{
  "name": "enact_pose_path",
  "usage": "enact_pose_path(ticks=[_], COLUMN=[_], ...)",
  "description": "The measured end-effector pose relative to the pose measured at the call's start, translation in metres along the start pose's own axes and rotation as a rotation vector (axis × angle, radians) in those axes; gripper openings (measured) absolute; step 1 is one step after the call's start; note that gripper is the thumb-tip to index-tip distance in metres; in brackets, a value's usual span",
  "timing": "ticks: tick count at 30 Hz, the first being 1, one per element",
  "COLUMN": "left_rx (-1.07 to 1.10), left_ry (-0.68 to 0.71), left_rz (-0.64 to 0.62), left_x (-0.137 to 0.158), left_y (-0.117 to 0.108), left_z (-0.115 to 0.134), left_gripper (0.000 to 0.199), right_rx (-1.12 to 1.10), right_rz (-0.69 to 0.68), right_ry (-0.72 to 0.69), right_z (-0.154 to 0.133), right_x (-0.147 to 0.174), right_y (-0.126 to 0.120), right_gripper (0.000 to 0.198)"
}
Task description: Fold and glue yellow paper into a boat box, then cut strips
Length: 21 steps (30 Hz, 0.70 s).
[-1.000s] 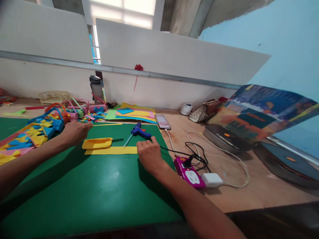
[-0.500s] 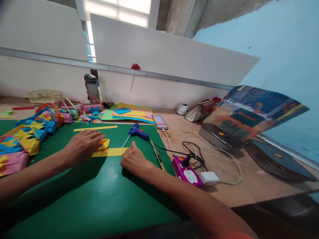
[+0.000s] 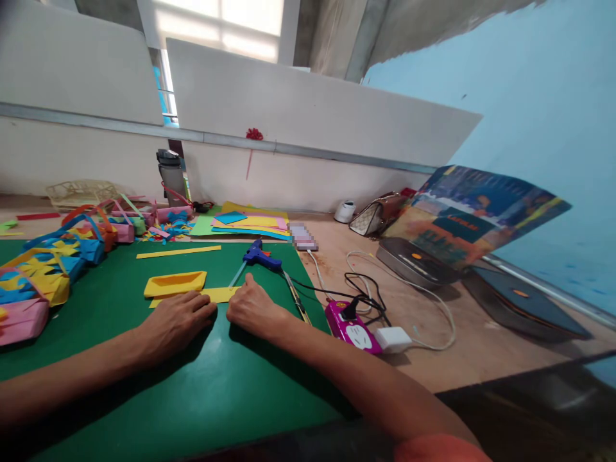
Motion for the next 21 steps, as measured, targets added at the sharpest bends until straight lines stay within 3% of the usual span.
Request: enact_pose_path(ticks=[7,21], left_rx=[0.049,0.083], left_ry=[-0.071,-0.075], left_rz=[-0.024,-0.004], left_x=[0.000,-0.004], left_y=[0.002,0.006], left_z=[-0.005,-0.007], left_gripper=[0.012,0.011], right_rx=[-0.006,-0.022], right_rz=[-0.011,-0.037], right_ry=[0.000,0.014], right_z=[-0.009,-0.001], right_x=[0.011,0.000], right_y=[-0.006,0.001], right_gripper=[0.016,0.020])
Point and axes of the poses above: each hand's wrist, its own x-axis away from the middle knuckle, its own y-axis out of the palm, z = x × y, the point moved 8 cm from there along -x, towards the middle knuckle, and after that the axes turned 11 degrees about -x, right-handed, at the moved point
